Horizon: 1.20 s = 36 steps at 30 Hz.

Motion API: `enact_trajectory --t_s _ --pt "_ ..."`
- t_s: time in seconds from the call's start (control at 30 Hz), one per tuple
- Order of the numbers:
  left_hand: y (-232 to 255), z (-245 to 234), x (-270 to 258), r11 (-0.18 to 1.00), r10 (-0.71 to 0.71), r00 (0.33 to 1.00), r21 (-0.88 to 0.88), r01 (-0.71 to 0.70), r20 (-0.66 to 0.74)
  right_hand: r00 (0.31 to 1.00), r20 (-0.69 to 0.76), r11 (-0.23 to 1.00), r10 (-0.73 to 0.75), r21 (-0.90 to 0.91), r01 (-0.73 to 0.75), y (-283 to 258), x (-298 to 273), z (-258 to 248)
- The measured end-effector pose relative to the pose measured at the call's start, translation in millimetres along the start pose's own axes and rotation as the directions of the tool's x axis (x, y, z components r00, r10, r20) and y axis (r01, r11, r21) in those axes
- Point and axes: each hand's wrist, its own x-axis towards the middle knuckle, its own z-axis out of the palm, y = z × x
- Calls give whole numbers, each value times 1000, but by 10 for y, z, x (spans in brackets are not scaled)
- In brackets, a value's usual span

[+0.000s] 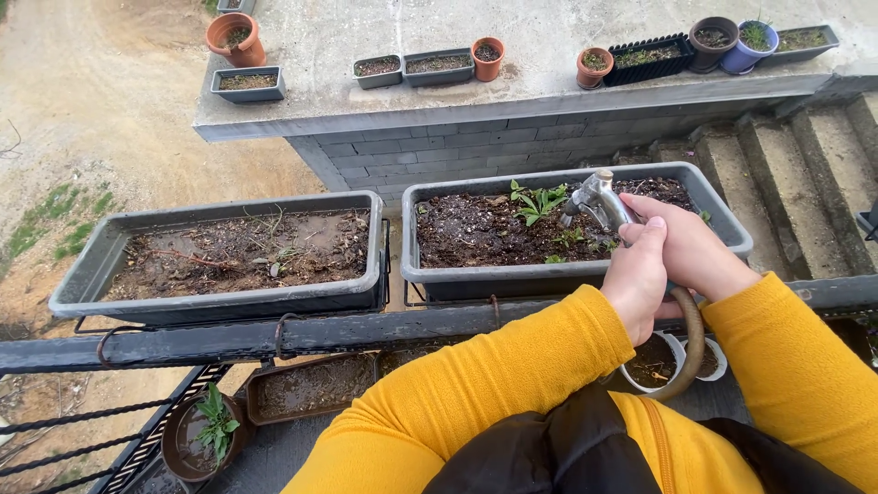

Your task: The person waters various potted plants and rectangular planters on a balcony using a hose with a spray nozzle. They move the nozzle between different containers, directing water onto the soil and plants.

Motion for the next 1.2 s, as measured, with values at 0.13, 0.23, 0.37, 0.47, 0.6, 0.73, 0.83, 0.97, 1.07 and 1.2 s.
enact_trajectory --t_s 0.13,0.23,0.37,0.47,0.6,0.73,0.83,0.97,1.07,1.2 --pt "-48 39 53 1000 -6 999 -9 7 45 999 -32 993 7 -118 -10 124 41 -60" --pt "-89 93 111 999 15 990 33 -20 139 997 -72 989 -28 -145 18 318 131 -127" --pt "-129 220 167 997 37 972 57 -52 231 990 -140 986 -13 -169 -11 318 37 -275" --pt "-153 316 207 995 52 955 70 -76 293 981 -182 990 70 -109 -91 252 -66 -376" --pt "-264 449 340 988 73 937 102 -115 343 972 -233 987 19 -149 -55 395 -86 -486" --pt "-285 566 273 984 41 928 144 -101 370 960 -268 988 81 -106 -113 539 -113 -595" --pt "-364 663 286 982 5 910 169 -82 414 950 -299 987 85 -107 -122 657 -152 -675" --pt "-460 783 291 977 4 897 188 -97 442 941 -319 978 115 -131 -164 774 -202 -777" --pt "-559 858 333 979 3 906 185 -90 423 942 -324 981 88 -134 -138 950 -182 -814" --pt "-508 854 167 976 -64 921 216 -22 384 946 -303 991 115 -28 -129 934 -281 -797"
